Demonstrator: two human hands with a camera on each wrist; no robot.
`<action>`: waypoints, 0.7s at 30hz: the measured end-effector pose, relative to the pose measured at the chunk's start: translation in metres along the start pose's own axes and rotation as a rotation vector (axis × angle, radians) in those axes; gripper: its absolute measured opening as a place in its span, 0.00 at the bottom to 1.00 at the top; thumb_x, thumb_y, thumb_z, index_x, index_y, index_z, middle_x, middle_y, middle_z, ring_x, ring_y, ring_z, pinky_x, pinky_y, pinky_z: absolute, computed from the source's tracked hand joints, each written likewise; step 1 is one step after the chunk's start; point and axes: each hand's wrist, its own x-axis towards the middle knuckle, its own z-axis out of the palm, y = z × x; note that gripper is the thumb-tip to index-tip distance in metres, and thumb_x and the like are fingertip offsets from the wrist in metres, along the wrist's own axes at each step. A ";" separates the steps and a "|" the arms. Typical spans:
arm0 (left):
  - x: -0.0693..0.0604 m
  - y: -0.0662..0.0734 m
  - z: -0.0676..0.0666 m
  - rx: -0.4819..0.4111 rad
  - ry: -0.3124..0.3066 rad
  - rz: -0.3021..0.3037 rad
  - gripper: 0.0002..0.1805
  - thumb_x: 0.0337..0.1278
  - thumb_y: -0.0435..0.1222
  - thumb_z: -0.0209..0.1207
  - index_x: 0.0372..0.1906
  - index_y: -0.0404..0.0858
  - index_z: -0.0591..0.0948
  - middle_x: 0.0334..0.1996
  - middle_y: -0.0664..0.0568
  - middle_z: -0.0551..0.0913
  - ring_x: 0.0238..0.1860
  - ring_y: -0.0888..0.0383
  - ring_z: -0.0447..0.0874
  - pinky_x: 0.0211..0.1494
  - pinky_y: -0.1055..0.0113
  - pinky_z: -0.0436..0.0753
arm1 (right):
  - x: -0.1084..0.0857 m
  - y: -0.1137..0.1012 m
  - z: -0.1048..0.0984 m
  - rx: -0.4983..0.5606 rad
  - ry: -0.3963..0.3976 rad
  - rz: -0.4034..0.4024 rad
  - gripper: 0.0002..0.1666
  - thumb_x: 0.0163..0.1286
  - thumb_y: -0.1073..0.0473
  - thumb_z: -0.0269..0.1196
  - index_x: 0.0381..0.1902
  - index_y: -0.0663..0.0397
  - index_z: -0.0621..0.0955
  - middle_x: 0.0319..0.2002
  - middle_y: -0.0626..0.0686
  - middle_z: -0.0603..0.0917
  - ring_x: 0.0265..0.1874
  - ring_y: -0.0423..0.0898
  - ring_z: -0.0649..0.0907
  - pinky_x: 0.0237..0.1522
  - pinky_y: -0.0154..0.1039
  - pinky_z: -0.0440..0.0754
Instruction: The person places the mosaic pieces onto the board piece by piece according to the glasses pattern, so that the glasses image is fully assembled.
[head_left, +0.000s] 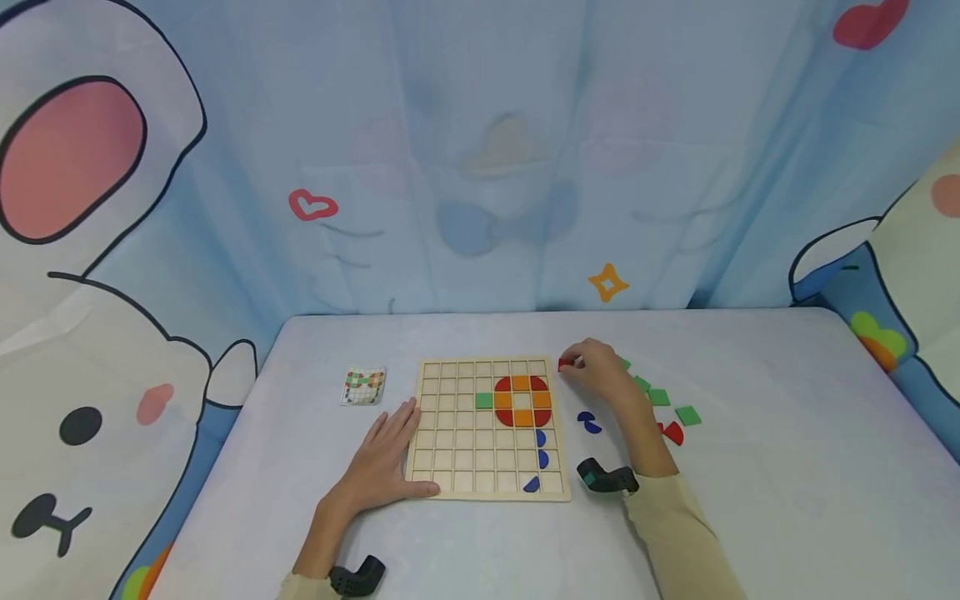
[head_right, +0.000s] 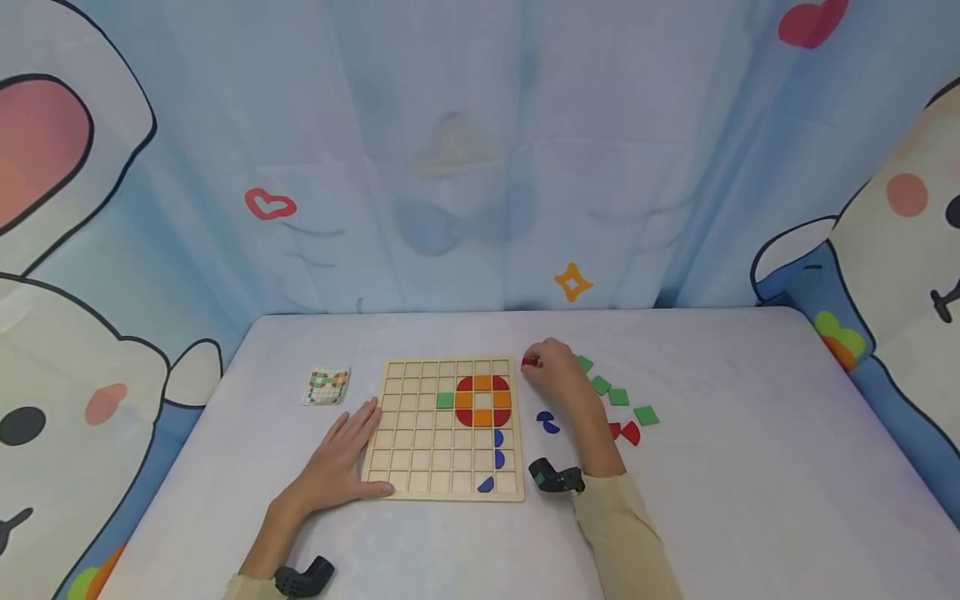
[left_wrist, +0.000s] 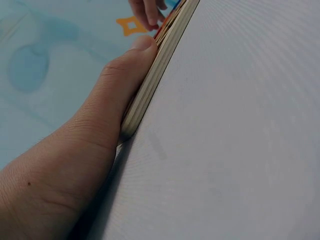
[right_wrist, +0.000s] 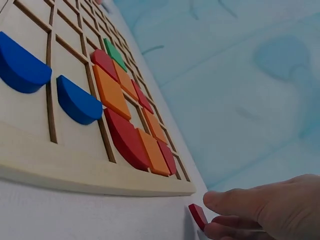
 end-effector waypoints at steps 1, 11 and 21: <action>0.000 0.000 0.000 -0.004 0.003 0.001 0.66 0.37 0.71 0.61 0.77 0.39 0.49 0.79 0.50 0.44 0.80 0.55 0.41 0.81 0.51 0.44 | 0.000 -0.001 0.001 0.000 -0.009 0.015 0.14 0.68 0.61 0.62 0.46 0.65 0.84 0.43 0.62 0.81 0.41 0.55 0.78 0.50 0.50 0.83; 0.001 -0.002 0.001 -0.001 0.005 0.004 0.67 0.37 0.72 0.60 0.78 0.39 0.48 0.80 0.52 0.43 0.80 0.55 0.40 0.81 0.51 0.44 | 0.002 -0.006 0.009 -0.072 -0.028 0.063 0.18 0.68 0.60 0.62 0.52 0.67 0.81 0.47 0.63 0.79 0.43 0.55 0.78 0.54 0.51 0.82; 0.001 -0.003 0.002 0.008 0.007 0.007 0.67 0.37 0.72 0.60 0.78 0.39 0.48 0.80 0.51 0.43 0.80 0.55 0.41 0.81 0.51 0.44 | 0.001 -0.009 0.012 -0.120 -0.003 0.050 0.17 0.67 0.63 0.62 0.52 0.67 0.81 0.46 0.63 0.79 0.43 0.55 0.78 0.55 0.52 0.82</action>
